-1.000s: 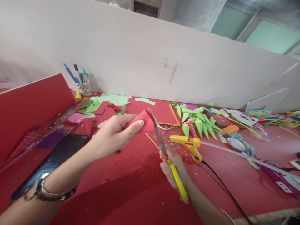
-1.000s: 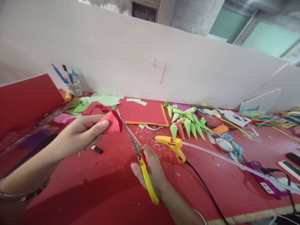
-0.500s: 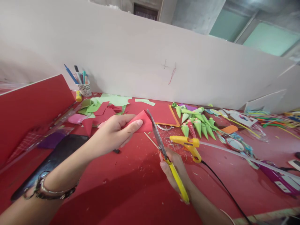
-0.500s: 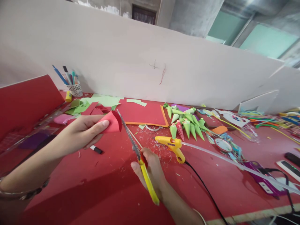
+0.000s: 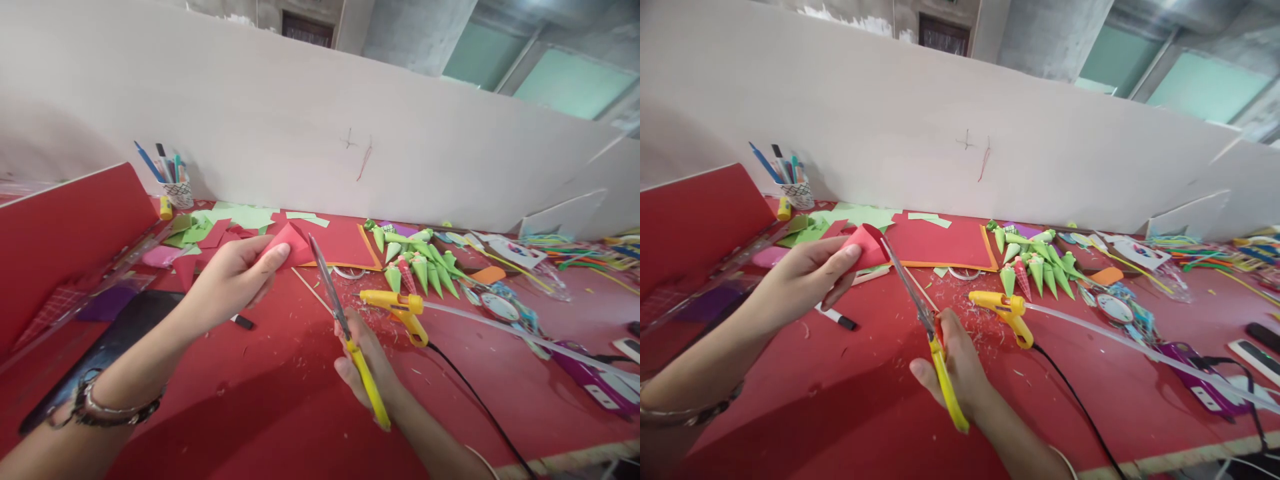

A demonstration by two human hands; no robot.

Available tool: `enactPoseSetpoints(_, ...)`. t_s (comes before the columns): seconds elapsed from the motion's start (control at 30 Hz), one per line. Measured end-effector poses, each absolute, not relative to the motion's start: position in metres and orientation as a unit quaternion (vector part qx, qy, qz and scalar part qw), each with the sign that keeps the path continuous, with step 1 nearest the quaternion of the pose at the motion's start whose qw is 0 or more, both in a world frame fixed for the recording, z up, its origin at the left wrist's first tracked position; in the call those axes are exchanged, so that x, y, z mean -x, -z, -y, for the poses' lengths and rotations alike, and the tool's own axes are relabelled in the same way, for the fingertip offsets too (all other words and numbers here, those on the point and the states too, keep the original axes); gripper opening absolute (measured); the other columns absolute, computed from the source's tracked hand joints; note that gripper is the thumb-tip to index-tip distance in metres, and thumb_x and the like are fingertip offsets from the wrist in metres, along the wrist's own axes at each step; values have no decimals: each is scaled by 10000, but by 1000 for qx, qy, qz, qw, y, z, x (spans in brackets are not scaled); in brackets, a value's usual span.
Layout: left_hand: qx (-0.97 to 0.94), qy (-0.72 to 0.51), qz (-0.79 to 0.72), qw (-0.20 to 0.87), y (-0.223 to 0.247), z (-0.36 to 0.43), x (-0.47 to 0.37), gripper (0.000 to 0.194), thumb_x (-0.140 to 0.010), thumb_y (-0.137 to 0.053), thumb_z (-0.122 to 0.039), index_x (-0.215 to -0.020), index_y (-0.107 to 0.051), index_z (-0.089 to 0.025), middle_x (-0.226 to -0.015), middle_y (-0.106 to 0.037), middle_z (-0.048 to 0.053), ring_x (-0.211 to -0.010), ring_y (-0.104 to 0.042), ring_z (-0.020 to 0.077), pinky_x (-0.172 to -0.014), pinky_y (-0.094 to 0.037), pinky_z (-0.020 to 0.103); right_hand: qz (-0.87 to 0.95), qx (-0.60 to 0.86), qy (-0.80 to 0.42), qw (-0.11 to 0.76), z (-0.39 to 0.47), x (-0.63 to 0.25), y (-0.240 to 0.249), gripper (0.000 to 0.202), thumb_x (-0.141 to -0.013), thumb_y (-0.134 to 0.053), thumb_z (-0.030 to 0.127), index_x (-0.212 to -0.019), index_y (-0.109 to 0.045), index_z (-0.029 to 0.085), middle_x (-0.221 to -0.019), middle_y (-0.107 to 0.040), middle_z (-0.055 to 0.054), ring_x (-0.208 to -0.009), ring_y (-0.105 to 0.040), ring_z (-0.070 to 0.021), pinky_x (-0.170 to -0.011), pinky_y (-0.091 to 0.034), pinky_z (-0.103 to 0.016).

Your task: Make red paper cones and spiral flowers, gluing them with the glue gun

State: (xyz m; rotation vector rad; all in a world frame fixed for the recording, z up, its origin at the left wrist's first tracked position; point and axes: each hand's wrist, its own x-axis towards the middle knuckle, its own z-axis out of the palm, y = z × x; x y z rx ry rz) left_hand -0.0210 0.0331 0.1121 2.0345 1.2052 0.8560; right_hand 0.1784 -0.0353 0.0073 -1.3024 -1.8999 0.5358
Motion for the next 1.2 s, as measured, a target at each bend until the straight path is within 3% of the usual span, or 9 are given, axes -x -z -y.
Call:
enactPoseSetpoints(0.3, -775, -330, -462, 278, -108, -31, 19, 379, -874, -314, -415, -569, -312, -190, -383, -382, -74, -350, -323, 56, -375, -288, 173, 737, 513, -237, 371, 34, -180, -7, 197, -711, -409, 360, -813, -347, 202, -710, -375, 6, -611, -386, -139, -541, -308, -264)
enactPoseSetpoints(0.6, -798, -314, -481, 180, -107, -32, 19, 374, -861, -344, -397, -555, -283, -190, -423, -320, -67, -369, -297, 60, -368, -227, 195, 734, 528, -204, 375, 32, -181, -12, 174, -692, -463, 328, -748, -362, 198, -692, -397, 11, -593, -387, -123, -540, -322, -249)
enactPoseSetpoints(1.2, -812, -260, -484, 195, -108, -31, 17, 365, -848, -335, -402, -554, -291, -190, -405, -318, -66, -362, -283, 63, -381, -168, 207, 722, 535, -243, 365, 33, -178, -13, 177, -717, -419, 361, -725, -364, 193, -629, -367, 24, -545, -351, -111, -501, -285, -245)
